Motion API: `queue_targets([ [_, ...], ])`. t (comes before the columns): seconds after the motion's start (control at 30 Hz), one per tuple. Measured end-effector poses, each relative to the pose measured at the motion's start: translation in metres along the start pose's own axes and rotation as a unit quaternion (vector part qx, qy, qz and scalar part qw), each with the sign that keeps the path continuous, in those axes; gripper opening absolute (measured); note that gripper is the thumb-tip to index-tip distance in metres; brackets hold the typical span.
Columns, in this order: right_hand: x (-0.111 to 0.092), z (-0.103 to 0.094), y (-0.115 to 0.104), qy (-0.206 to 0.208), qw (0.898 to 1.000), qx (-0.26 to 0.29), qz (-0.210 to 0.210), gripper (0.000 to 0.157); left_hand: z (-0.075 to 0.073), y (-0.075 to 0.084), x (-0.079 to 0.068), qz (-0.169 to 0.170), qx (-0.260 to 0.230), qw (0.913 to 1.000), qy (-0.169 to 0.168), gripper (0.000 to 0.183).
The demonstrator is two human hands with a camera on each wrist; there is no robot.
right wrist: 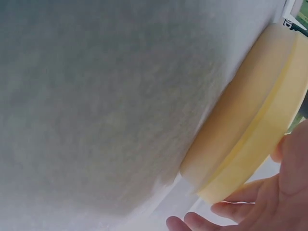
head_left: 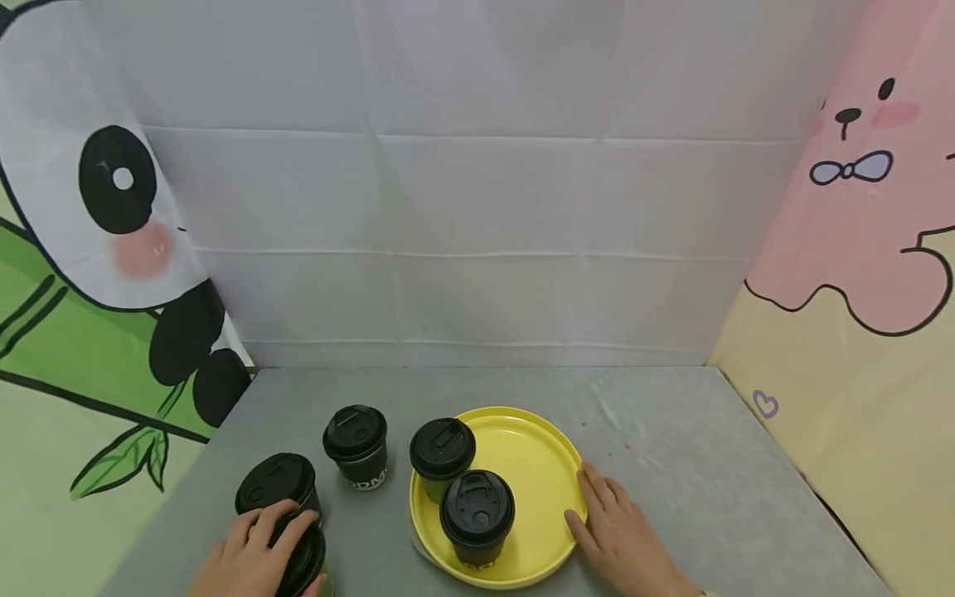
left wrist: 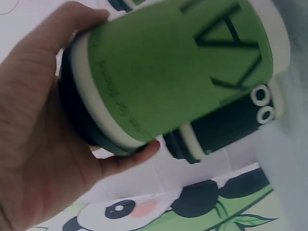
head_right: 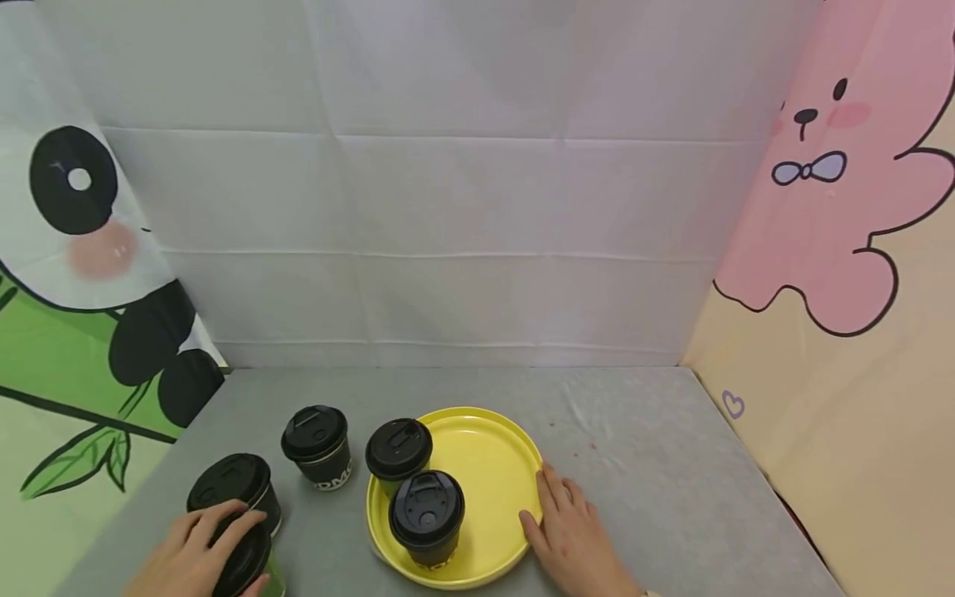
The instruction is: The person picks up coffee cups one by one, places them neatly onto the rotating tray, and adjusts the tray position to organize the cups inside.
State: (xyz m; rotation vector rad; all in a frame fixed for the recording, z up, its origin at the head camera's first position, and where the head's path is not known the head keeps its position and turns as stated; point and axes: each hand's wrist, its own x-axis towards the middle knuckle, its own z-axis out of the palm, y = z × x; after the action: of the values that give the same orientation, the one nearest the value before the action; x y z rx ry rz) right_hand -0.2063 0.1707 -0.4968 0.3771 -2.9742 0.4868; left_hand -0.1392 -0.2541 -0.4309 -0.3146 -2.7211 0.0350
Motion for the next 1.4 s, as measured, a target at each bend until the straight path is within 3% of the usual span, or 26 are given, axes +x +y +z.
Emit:
queue_targets([
  [0.17,-0.008,0.002,-0.005,-0.005,1.0,0.0,0.008,0.066,-0.012,0.009,0.005,0.087,-0.037,0.9947,0.038,0.059],
  [0.3,-0.012,0.002,-0.008,0.007,1.0,-0.002,0.002,0.066,-0.023,0.023,0.012,0.134,-0.07,0.9883,0.019,0.058],
  [0.47,-0.015,0.003,-0.01,0.036,0.999,-0.012,-0.01,0.064,-0.032,0.04,0.022,0.199,-0.08,0.9762,0.032,0.057],
  [0.67,-0.016,0.004,-0.012,0.058,0.998,-0.034,-0.014,0.064,-0.036,0.058,0.03,0.254,-0.109,0.959,0.063,0.061],
  [0.9,-0.02,0.004,-0.016,0.044,0.998,-0.038,-0.004,0.065,-0.04,0.075,0.035,0.316,-0.144,0.9361,0.057,0.066],
  [0.97,-0.021,0.004,-0.018,0.044,0.998,-0.036,-0.004,0.065,-0.041,0.08,0.038,0.339,-0.154,0.9262,0.063,0.068],
  [1.23,-0.024,0.007,-0.018,0.06,0.997,-0.039,-0.014,0.063,-0.049,0.104,0.045,0.373,-0.162,0.9116,0.059,0.068],
  [1.4,-0.026,0.008,-0.019,0.067,0.996,-0.049,-0.018,0.062,-0.052,0.122,0.053,0.377,-0.149,0.9126,0.057,0.061],
])
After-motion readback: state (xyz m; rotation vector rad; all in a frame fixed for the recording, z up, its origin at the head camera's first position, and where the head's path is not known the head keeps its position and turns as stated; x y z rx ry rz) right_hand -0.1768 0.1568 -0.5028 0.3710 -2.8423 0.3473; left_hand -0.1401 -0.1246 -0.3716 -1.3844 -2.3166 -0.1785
